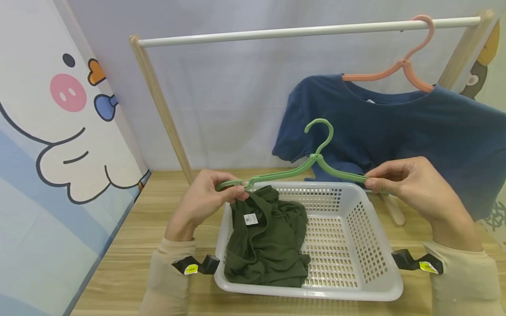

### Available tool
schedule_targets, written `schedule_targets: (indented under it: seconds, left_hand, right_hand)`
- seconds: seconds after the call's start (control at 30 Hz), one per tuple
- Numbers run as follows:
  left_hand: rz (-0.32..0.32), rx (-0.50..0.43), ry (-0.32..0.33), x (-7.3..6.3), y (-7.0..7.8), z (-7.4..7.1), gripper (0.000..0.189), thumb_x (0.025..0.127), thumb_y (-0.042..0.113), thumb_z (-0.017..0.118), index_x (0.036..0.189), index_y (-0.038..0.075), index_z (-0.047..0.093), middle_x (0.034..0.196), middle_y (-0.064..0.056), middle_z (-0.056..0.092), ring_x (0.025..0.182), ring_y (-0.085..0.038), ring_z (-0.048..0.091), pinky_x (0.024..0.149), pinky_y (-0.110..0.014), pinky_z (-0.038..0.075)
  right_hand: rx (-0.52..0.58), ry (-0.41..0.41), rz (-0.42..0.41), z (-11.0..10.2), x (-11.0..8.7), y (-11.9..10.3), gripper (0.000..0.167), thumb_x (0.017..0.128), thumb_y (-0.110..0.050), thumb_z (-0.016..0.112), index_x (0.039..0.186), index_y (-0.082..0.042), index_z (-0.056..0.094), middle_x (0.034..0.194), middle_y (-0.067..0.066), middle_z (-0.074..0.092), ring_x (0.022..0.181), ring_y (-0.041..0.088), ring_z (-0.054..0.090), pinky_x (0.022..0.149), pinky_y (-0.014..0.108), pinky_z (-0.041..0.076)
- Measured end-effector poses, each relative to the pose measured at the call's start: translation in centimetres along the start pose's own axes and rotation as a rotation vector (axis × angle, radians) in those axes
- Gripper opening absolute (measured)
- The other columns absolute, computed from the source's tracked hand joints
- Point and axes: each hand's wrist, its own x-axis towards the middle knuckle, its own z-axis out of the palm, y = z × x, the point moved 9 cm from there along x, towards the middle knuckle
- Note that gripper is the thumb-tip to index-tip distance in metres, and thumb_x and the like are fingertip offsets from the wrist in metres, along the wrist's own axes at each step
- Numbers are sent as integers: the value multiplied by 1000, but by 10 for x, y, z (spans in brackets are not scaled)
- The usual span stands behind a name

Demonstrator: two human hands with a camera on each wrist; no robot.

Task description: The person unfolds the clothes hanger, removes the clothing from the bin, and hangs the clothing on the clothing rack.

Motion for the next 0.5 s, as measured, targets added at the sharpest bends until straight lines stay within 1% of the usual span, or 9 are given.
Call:
schedule_targets:
  seconds: [0.1, 0.17, 0.23, 0.33, 0.4, 0.5]
  left_hand:
    - [-2, 3, 35, 2, -1, -1, 13, 104, 0, 76, 112, -8, 81, 95, -14, 84, 96, -34, 82, 83, -40, 65]
    - [-1, -8, 53, 2, -2, -1, 11, 103, -2, 76, 111, -8, 81, 95, -14, 84, 95, -32, 83, 86, -38, 65]
    - [-8, -21, 62, 2, -3, -1, 10, 103, -3, 76, 110, -8, 81, 97, -14, 84, 97, -33, 83, 90, -37, 64]
    - [-16, -34, 67, 3, -3, -1, 11, 102, -5, 76, 111, -8, 81, 98, -15, 84, 100, -37, 82, 96, -34, 62]
    - [-21, -34, 73, 3, -4, 0, 11, 102, -5, 76, 111, -8, 82, 98, -15, 84, 99, -35, 82, 96, -31, 61]
    - [-7, -26, 75, 4, -2, 3, 11, 101, -5, 77, 110, -8, 82, 97, -15, 84, 96, -30, 83, 95, -30, 62]
  right_hand:
    - [-40, -8, -42, -1, -2, -5, 23, 98, -34, 90, 114, -17, 88, 101, -1, 84, 95, 13, 71, 80, 24, 56]
    - [-58, 3, -72, -2, -3, -8, 26, 98, -33, 90, 118, -18, 87, 104, -2, 85, 96, 10, 72, 81, 20, 55]
    - [-60, 28, -89, -6, -4, -11, 31, 97, -33, 91, 123, -16, 86, 108, -4, 85, 97, 6, 74, 83, 16, 54]
    - [-52, 80, -70, -11, -6, -12, 39, 96, -35, 92, 130, -17, 83, 113, -10, 84, 97, 1, 76, 83, 12, 53]
    - [-30, 120, -55, -15, -9, -14, 41, 96, -36, 92, 131, -17, 82, 114, -14, 83, 98, 0, 77, 83, 11, 54]
    - [55, 166, -49, -14, -11, -19, 42, 97, -34, 91, 133, -17, 82, 116, -17, 82, 103, 0, 77, 85, 12, 56]
